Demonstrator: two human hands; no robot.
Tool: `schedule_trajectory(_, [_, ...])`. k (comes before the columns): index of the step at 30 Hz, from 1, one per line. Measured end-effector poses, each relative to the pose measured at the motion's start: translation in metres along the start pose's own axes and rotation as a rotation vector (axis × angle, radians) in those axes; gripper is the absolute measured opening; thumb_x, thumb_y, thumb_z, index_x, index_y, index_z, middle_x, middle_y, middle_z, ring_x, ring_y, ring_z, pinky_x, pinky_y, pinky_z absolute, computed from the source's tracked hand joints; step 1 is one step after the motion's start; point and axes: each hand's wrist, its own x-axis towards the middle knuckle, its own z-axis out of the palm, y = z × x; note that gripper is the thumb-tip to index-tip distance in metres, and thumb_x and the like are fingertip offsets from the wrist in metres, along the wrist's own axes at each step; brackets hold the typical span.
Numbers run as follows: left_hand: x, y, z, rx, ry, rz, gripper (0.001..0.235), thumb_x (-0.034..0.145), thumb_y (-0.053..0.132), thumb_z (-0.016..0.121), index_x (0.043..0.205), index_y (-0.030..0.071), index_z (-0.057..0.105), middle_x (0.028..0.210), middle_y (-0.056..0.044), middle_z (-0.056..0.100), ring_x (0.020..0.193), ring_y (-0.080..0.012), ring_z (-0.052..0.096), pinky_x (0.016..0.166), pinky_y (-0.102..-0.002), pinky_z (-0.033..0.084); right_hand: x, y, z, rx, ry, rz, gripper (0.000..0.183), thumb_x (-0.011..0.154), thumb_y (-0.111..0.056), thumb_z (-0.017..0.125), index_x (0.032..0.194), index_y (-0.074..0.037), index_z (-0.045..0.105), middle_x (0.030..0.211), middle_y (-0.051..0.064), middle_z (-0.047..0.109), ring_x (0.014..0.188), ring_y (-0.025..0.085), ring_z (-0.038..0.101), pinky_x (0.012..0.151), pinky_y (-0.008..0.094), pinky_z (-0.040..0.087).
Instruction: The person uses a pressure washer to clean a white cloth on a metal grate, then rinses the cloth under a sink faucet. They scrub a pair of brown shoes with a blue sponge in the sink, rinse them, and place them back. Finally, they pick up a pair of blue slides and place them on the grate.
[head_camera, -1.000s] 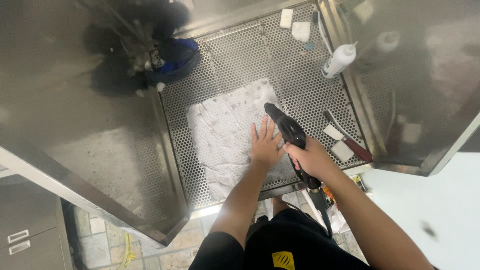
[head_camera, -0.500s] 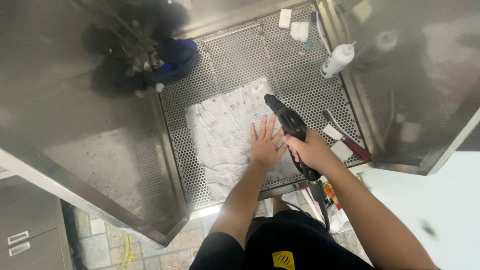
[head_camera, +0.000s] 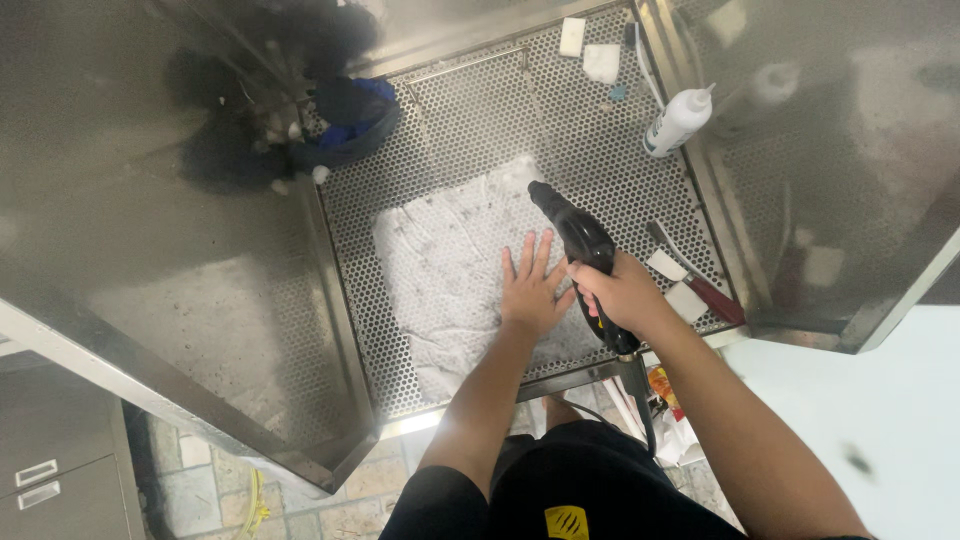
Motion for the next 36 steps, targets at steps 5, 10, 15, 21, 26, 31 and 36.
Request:
schedule_trajectory(5, [0.000,0.001,0.001,-0.035,0.114,0.019,0.068,0.096,0.062,0.046,0.158,0.035,0.034,0.171,-0.009,0.007,0.158,-0.0345,0.003,0.121,-0.067,0.002,0.006,-0.003,-0.011,0.026,0.060,0.059,0.021,0.093,-0.022,0.065,0.091,-0.002,0.066,0.064,0.004,0.059,0.053,0.013,0.056,0.051,0.030,0.046])
schedule_trajectory(10, [-0.004,0.002,-0.007,-0.011,0.046,0.007,0.068,0.097,0.059,0.048,0.158,0.032,0.036,0.172,-0.009,0.007,0.159,-0.0342,0.002,0.122,-0.067,0.001,-0.020,-0.004,-0.007,0.046,0.009,0.012,0.024,0.093,-0.024,0.066,0.087,-0.002,0.064,0.065,0.002,0.061,0.058,0.012,0.059,0.055,0.029,0.047])
schedule_trajectory(15, [-0.003,0.004,-0.016,0.064,-0.098,-0.017,0.073,0.094,0.056,0.052,0.160,0.026,0.035,0.173,-0.009,0.007,0.159,-0.0329,0.002,0.123,-0.066,0.000,-0.039,-0.005,0.014,-0.065,-0.105,0.058,0.017,0.090,-0.022,0.066,0.092,-0.006,0.066,0.060,0.001,0.057,0.053,0.012,0.055,0.052,0.030,0.045])
schedule_trajectory(21, [-0.003,0.006,-0.019,0.064,-0.072,-0.017,0.075,0.093,0.054,0.050,0.161,0.030,0.028,0.173,-0.008,0.005,0.159,-0.0328,0.004,0.122,-0.067,0.002,-0.037,-0.001,0.021,-0.025,-0.119,0.069,0.017,0.092,-0.021,0.066,0.091,-0.004,0.065,0.061,0.000,0.055,0.051,0.010,0.053,0.050,0.028,0.044])
schedule_trajectory(26, [-0.005,0.009,-0.029,0.031,-0.080,-0.017,0.076,0.095,0.056,0.047,0.163,0.037,0.017,0.172,-0.010,0.004,0.158,-0.0328,0.003,0.121,-0.067,0.002,-0.035,0.005,0.021,-0.017,-0.119,0.079,0.015,0.091,-0.019,0.065,0.090,-0.004,0.064,0.060,0.000,0.055,0.050,0.010,0.052,0.050,0.028,0.044])
schedule_trajectory(31, [-0.004,0.011,-0.036,0.031,-0.118,-0.026,0.081,0.094,0.059,0.047,0.164,0.037,0.013,0.172,-0.012,0.001,0.158,-0.0345,0.002,0.121,-0.066,0.000,-0.031,0.007,0.021,-0.035,-0.125,0.056,0.015,0.092,-0.019,0.065,0.090,-0.004,0.064,0.060,0.000,0.056,0.050,0.010,0.054,0.050,0.028,0.045])
schedule_trajectory(36, [-0.003,0.011,-0.039,0.050,-0.136,-0.033,0.082,0.090,0.061,0.053,0.161,0.040,0.018,0.172,-0.011,0.005,0.158,-0.0357,0.002,0.122,-0.063,0.000,-0.030,0.008,0.027,-0.051,-0.227,-0.023,0.016,0.093,-0.018,0.065,0.090,-0.003,0.063,0.059,0.000,0.056,0.050,0.011,0.055,0.050,0.028,0.045])
